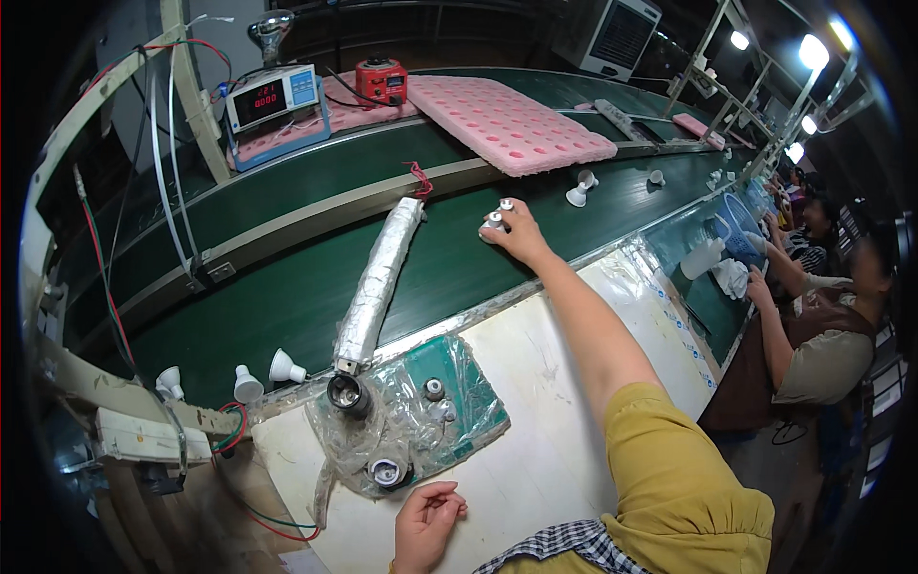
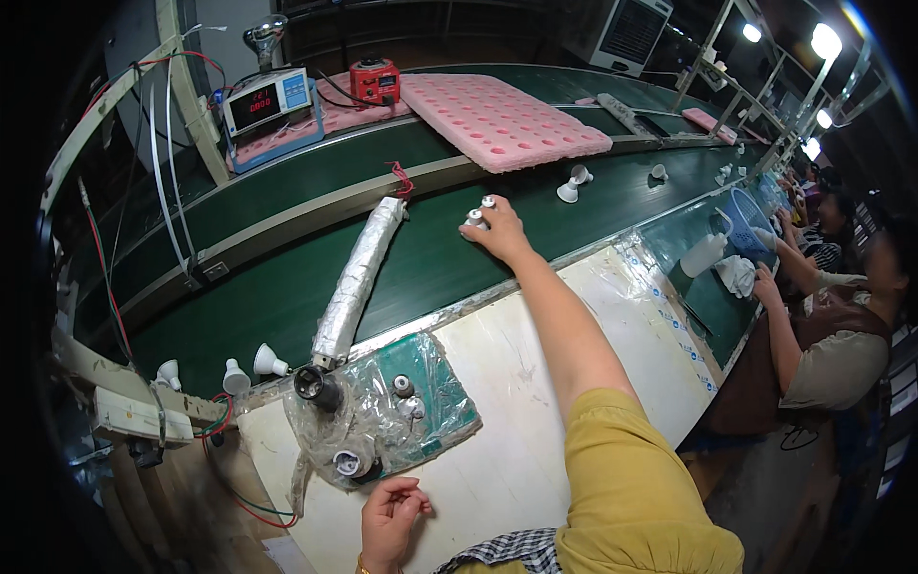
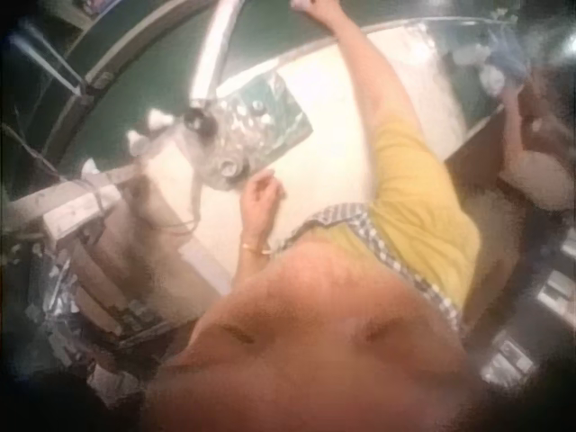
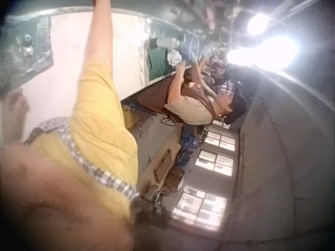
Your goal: Assembling and testing LED light bulbs on a factory production line.
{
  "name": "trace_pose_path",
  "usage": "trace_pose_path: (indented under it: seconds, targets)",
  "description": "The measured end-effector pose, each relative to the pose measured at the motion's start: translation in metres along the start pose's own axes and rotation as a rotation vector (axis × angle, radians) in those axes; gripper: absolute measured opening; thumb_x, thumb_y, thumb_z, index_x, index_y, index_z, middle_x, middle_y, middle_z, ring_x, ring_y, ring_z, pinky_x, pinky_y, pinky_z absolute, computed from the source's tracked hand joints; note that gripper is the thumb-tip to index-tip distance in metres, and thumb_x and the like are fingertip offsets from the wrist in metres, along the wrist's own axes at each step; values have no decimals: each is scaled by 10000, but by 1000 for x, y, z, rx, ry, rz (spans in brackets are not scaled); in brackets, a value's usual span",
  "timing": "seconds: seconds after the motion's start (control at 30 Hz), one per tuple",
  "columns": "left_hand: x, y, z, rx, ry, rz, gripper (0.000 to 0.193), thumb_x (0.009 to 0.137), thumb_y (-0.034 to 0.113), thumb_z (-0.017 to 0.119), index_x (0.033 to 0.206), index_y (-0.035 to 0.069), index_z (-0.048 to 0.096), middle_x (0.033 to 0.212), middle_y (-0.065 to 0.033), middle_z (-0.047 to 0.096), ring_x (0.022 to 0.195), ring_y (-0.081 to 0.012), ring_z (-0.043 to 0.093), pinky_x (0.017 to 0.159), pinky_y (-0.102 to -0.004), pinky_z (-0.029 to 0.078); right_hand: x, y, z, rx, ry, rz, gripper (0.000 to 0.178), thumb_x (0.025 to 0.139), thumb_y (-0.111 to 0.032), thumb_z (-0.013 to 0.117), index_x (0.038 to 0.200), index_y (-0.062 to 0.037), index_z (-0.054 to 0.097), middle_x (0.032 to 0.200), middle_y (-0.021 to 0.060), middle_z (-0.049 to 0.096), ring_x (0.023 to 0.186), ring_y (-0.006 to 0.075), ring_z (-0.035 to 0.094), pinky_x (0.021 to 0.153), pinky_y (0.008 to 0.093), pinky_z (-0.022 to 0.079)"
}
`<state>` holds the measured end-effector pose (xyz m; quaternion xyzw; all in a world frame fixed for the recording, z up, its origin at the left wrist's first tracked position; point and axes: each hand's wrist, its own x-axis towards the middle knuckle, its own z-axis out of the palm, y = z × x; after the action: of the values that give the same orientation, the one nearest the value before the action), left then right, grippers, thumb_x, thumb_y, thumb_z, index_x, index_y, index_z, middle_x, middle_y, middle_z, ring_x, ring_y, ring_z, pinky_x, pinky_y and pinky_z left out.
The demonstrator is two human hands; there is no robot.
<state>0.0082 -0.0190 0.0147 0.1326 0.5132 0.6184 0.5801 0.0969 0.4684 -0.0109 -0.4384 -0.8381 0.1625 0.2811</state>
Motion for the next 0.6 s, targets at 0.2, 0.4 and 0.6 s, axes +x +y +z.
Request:
trace_pose_path:
  seconds: [0.2,0.4,0.6]
  targets:
    - [-2,-2,-11,-59,-174,134,303,934,49,513,1216,-53,475,1047,-140,595,936,-196,617,827,-303,519,-79,-125,-15,389,-281,-334,282,812,-286,676,1001,-76,684,1246,151,474,1141,308,483,962,386,401]
    - [-12,12,11,-513,-298,43,554,919,129,560,1399,59,295,1323,-103,422,1084,-216,555,817,-299,522,-212,-225,-106,310,-704,-625,406,818,-297,668,1179,-126,598,1285,170,471,1171,340,457,989,414,373]
    - [-16,1,8,-450,-415,-121,600,895,161,600,1413,115,299,1274,-61,467,1067,-203,567,779,-275,533,-256,-231,-115,319,-905,-294,429,896,-287,566,1285,-113,519,1213,211,516,1090,345,499,939,393,398]
